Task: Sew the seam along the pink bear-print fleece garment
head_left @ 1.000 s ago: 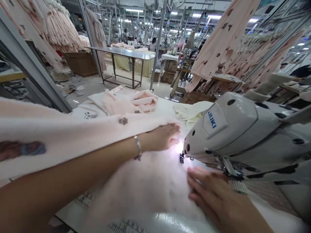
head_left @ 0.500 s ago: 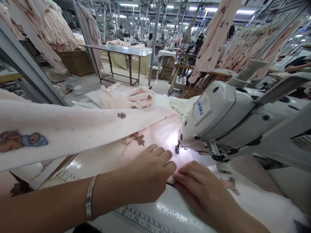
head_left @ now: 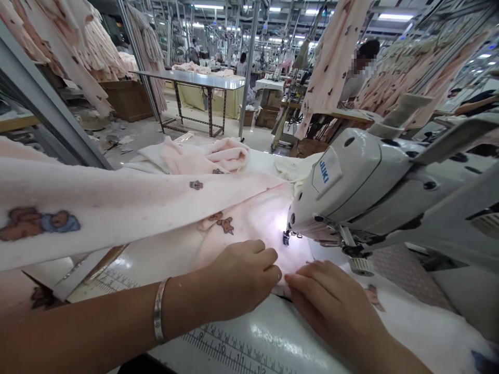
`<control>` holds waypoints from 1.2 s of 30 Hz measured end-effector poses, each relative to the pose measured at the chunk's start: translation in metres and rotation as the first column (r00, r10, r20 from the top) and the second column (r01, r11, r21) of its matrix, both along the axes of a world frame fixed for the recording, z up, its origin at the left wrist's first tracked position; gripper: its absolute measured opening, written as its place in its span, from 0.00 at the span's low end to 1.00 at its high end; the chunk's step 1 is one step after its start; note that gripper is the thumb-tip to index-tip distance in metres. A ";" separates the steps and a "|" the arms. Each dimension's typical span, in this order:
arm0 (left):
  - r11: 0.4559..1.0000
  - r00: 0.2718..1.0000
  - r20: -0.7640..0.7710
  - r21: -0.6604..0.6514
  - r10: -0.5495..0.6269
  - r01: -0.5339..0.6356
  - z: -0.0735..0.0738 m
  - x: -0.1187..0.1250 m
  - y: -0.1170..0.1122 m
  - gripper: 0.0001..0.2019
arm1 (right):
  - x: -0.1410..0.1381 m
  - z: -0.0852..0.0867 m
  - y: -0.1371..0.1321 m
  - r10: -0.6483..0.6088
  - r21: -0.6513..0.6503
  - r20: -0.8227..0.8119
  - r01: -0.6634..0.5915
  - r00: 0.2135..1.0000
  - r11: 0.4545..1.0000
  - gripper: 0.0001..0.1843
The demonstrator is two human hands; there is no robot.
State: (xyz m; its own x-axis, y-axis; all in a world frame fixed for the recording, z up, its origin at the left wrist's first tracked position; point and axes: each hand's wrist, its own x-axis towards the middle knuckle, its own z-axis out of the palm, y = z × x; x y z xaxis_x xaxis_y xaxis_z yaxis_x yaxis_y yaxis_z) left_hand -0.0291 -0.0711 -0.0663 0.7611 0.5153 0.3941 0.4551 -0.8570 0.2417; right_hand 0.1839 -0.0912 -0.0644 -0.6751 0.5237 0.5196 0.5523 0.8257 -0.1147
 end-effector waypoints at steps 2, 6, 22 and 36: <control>0.999 0.999 -0.029 -0.001 -0.034 0.034 0.000 0.000 0.000 0.05 | 0.001 -0.001 0.000 0.032 -0.010 0.036 -0.031 0.999 0.999 0.10; 0.996 0.996 -0.077 -0.082 0.033 -0.039 0.011 0.002 -0.005 0.09 | -0.002 -0.003 -0.004 0.026 -0.128 -0.003 -0.026 1.000 0.991 0.05; 0.981 0.996 0.006 -0.173 0.088 -0.085 0.002 0.014 0.050 0.07 | 0.017 -0.008 0.019 -0.148 -0.249 0.194 0.195 0.970 0.949 0.11; 0.994 0.991 -0.079 -0.030 0.105 -0.108 -0.009 0.008 0.037 0.17 | 0.007 -0.008 0.005 -0.170 -0.362 0.054 0.178 0.984 0.915 0.10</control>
